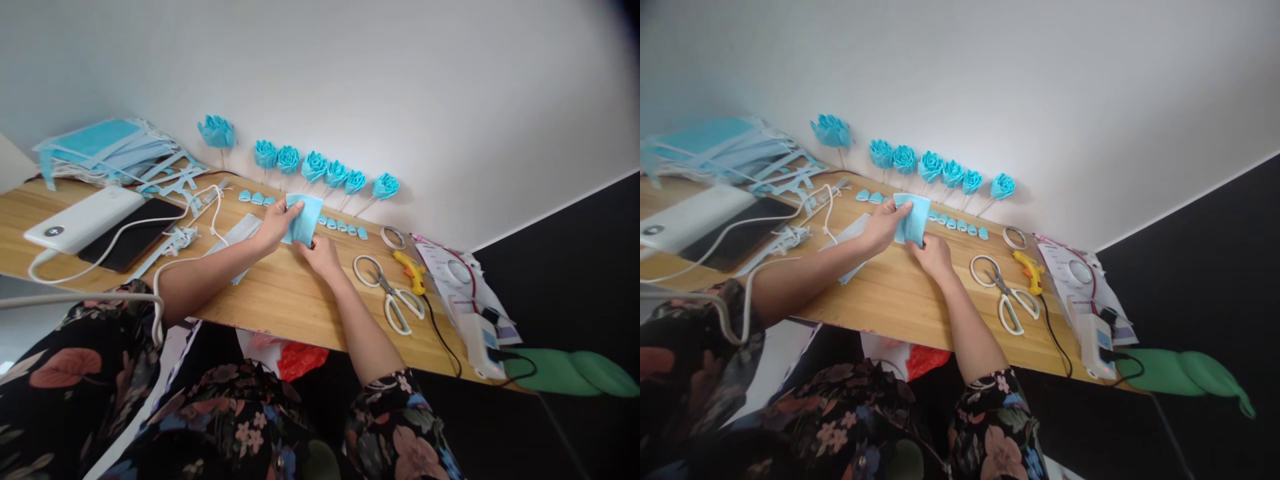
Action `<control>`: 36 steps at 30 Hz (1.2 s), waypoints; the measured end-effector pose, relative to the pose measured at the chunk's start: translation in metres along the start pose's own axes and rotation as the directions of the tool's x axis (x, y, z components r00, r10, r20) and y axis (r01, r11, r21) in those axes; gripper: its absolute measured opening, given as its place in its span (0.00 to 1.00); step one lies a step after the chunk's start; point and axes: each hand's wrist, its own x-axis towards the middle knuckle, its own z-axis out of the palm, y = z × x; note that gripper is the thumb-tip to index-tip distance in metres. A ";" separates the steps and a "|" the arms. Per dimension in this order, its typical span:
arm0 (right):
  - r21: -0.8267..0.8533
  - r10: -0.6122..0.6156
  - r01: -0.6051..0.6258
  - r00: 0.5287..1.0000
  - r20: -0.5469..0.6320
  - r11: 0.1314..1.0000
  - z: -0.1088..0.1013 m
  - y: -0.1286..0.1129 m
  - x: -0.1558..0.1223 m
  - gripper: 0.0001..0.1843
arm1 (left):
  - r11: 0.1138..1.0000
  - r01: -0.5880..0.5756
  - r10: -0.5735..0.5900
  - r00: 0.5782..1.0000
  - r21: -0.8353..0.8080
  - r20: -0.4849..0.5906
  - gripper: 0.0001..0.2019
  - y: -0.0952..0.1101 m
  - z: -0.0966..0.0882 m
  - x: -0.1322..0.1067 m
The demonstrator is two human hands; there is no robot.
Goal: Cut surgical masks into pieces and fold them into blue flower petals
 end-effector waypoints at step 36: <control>0.185 -0.154 0.203 0.956 -0.248 0.962 -0.046 0.002 0.005 0.15 | 0.904 -0.060 -0.085 0.946 0.424 0.313 0.11 -0.013 0.008 -0.016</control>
